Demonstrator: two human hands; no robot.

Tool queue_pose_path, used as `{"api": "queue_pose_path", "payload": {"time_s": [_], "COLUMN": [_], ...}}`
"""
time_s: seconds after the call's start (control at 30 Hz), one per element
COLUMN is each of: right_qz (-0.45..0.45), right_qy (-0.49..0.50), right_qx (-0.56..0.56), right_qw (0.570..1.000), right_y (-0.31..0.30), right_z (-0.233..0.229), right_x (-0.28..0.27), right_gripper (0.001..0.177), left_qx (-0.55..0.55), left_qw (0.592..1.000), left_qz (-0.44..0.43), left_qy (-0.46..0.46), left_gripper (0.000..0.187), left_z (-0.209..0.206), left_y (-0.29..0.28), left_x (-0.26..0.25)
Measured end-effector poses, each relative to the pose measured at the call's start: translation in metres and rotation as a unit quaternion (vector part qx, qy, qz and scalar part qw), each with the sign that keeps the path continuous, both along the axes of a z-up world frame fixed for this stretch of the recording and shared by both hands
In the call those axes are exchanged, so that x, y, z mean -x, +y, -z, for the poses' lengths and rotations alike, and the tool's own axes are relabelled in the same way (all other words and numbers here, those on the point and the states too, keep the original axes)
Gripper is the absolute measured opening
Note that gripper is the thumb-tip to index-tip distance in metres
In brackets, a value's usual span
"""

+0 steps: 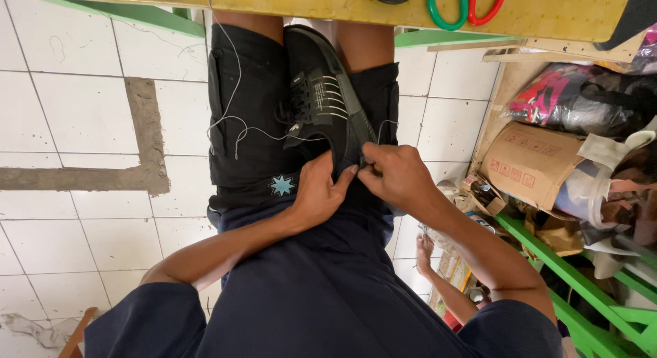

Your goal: The person is sewing a black shoe using a needle and white thread. They hold the shoe on their lap and repeatedly push the needle through the shoe's upper part while pulling the thread tight. The task is performed in a cluttered workspace with various items visible in the background.

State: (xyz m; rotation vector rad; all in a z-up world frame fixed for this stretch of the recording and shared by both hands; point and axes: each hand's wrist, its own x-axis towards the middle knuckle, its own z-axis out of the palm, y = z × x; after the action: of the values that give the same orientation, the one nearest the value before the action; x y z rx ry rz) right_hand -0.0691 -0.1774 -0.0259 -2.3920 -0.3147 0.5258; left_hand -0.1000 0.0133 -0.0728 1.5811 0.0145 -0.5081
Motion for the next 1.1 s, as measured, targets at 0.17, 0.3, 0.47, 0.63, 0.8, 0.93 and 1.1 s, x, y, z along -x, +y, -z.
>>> {"api": "queue_pose_path", "payload": {"time_s": [0.17, 0.3, 0.47, 0.63, 0.8, 0.93, 1.1], "right_qz": [0.021, 0.026, -0.003, -0.01, -0.038, -0.035, -0.023], "right_qy": [0.015, 0.045, 0.148, 0.278, 0.251, 0.245, 0.228], "right_qx": [-0.026, -0.044, -0.023, 0.076, 0.134, 0.141, 0.126], "right_qw": [0.999, 0.998, 0.989, 0.957, 0.958, 0.959, 0.965], "right_y": [0.0, -0.015, -0.069, -0.055, -0.047, -0.049, -0.043], "right_z": [0.014, 0.015, -0.038, -0.065, -0.069, -0.069, -0.069], "right_x": [-0.003, -0.014, -0.061, -0.074, -0.067, -0.062, -0.06], "right_gripper": [0.018, 0.019, 0.004, 0.012, 0.006, 0.008, 0.009], "left_qx": [-0.019, -0.009, 0.112, -0.021, -0.098, -0.128, -0.337], "left_qw": [0.999, 0.998, 0.987, 0.987, 0.964, 0.955, 0.814], "left_qz": [0.022, 0.057, 0.111, 0.159, 0.238, 0.094, 0.006], "left_qy": [-0.017, -0.018, 0.021, -0.027, -0.069, -0.249, -0.473], "left_gripper": [0.011, 0.014, 0.032, 0.029, 0.02, 0.014, 0.01], "left_z": [0.003, -0.015, -0.049, -0.051, -0.031, -0.042, -0.034], "left_y": [0.001, -0.002, -0.014, -0.02, -0.016, -0.004, -0.006], "left_x": [-0.005, -0.022, -0.058, -0.082, -0.076, -0.052, -0.064]}}
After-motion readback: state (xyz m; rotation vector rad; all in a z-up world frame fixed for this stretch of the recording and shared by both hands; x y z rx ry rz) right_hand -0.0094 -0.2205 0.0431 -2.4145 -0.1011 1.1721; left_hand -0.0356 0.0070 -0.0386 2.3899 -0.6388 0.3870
